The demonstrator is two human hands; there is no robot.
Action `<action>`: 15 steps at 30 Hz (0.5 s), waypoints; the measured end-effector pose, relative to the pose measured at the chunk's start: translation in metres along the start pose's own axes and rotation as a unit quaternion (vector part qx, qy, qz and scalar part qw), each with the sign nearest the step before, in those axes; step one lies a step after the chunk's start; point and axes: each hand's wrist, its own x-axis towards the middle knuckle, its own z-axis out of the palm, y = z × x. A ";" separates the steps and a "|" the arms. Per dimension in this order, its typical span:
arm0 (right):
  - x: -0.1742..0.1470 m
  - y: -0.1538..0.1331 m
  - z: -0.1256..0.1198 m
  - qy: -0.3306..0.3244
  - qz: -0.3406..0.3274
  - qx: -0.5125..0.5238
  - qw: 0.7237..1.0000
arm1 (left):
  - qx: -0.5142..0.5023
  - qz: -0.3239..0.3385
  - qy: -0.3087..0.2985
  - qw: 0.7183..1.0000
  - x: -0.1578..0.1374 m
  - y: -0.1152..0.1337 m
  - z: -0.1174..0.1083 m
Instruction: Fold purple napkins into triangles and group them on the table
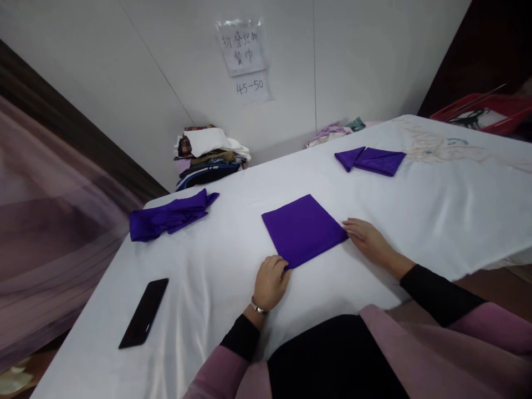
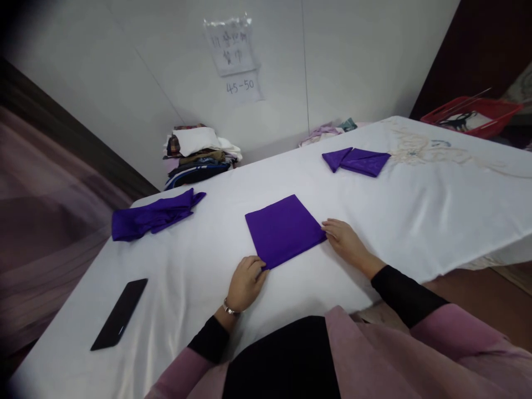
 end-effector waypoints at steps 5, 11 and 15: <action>-0.005 0.014 -0.006 -0.055 -0.009 -0.029 0.998 | 0.032 0.004 -0.012 0.999 0.005 0.005 0.002; 0.000 0.007 -0.005 -0.063 -0.033 -0.040 0.997 | 0.056 -0.020 -0.004 0.998 0.002 0.009 0.000; 0.000 0.007 -0.003 -0.066 -0.041 -0.038 0.996 | 0.060 -0.032 -0.009 0.998 -0.001 0.009 -0.001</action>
